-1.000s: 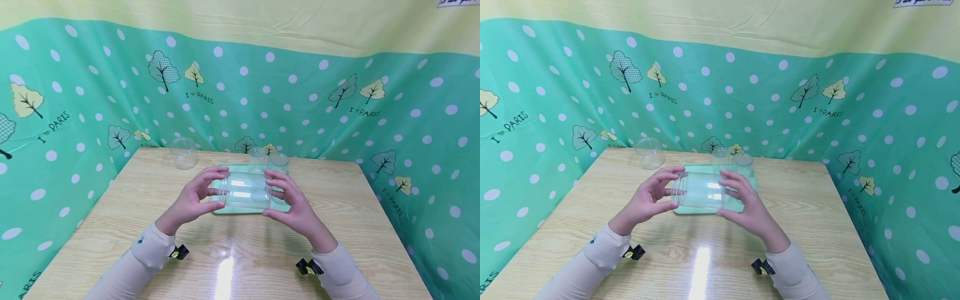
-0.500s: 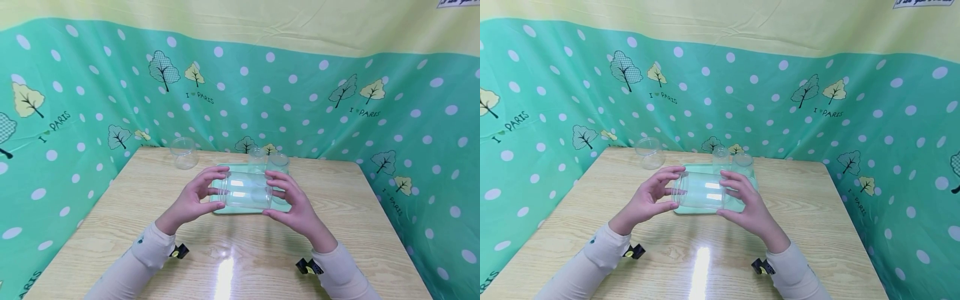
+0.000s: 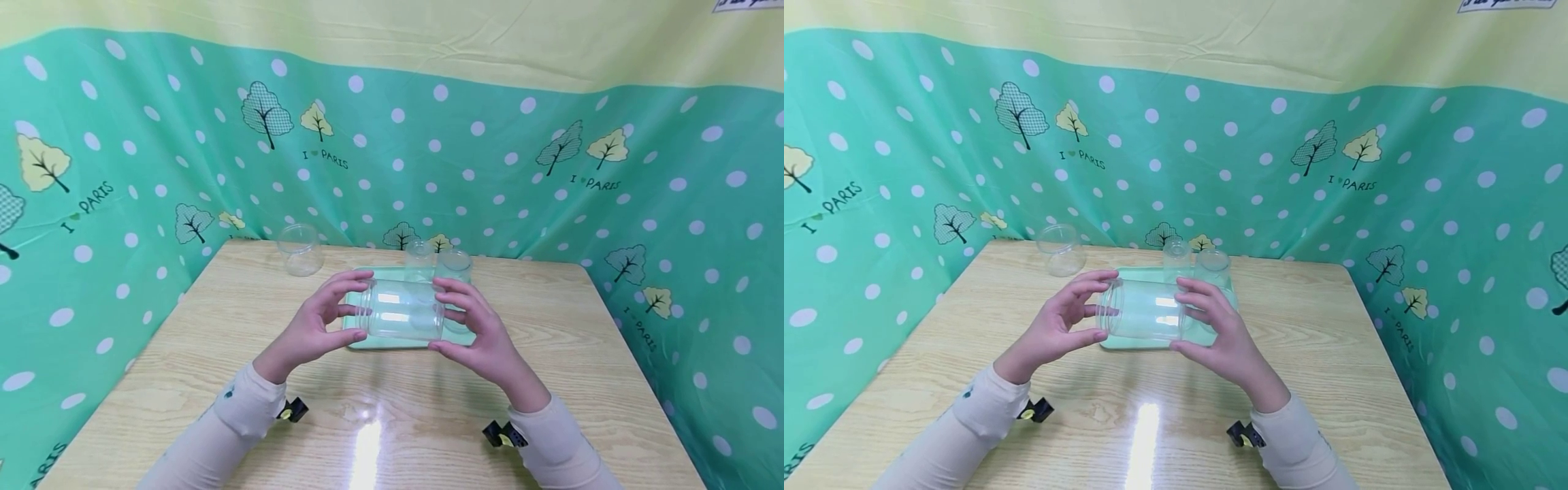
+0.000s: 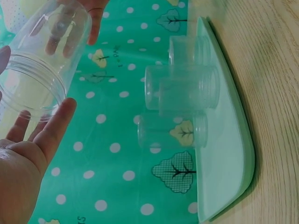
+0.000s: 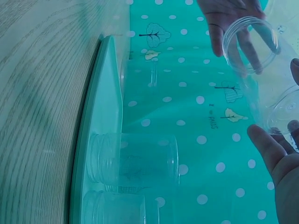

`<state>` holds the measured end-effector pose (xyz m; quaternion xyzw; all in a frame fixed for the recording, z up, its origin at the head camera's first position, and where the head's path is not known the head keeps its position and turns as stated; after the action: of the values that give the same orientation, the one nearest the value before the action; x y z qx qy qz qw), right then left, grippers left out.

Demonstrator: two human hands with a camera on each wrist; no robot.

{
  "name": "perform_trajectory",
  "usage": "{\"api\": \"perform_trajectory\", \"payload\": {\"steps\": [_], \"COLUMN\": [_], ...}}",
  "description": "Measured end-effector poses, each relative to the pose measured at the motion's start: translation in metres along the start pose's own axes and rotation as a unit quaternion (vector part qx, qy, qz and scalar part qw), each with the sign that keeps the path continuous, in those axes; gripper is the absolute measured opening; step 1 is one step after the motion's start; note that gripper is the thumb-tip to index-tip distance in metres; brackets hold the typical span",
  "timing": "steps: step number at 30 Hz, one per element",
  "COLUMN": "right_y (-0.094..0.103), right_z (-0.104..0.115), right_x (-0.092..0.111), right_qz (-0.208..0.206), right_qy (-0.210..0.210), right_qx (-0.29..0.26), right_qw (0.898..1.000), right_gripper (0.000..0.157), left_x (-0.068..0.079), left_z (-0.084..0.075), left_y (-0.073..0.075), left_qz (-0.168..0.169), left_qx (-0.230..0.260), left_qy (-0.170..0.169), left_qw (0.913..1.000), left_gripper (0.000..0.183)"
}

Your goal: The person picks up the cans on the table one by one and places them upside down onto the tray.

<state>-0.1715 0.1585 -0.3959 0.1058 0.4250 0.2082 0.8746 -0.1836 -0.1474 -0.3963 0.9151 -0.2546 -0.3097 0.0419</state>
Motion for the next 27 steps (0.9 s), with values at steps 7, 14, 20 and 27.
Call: {"api": "perform_trajectory", "payload": {"steps": [7,14,20,27], "right_y": [0.001,0.004,0.012,0.023], "right_z": [-0.001,-0.002,-0.002,-0.001], "right_x": [0.000,-0.001,-0.001,-0.001], "right_qz": [0.000,0.004,-0.001,-0.018], "right_qy": [0.001,0.000,-0.006,-0.013], "right_qx": [0.004,0.007,0.011,0.013], "right_qw": [1.000,1.000,1.000,1.000], "right_gripper": [0.074,0.074,0.076,0.078], "left_x": [0.000,-0.001,-0.001,-0.001], "left_z": [0.000,0.002,0.002,0.005], "left_y": [0.001,0.002,0.003,0.003], "left_qz": [0.002,0.005,0.000,0.009], "left_qx": [-0.001,0.000,-0.008,-0.003], "left_qy": [-0.008,-0.019,-0.006,-0.032], "left_qw": [1.0000,0.9998,1.0000,0.9994], "left_gripper": [0.072,0.073,0.068,0.066]}}
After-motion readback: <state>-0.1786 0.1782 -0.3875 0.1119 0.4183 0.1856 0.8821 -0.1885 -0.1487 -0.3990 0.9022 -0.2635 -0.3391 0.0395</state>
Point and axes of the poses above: each hand's wrist, its own x-axis away from the middle knuckle, its own y-axis out of the back of the hand, z = x × y, the point moved 1 cm from there along -x, towards the middle knuckle, and after that the axes turned 2 degrees about y, right-handed, at the moved point
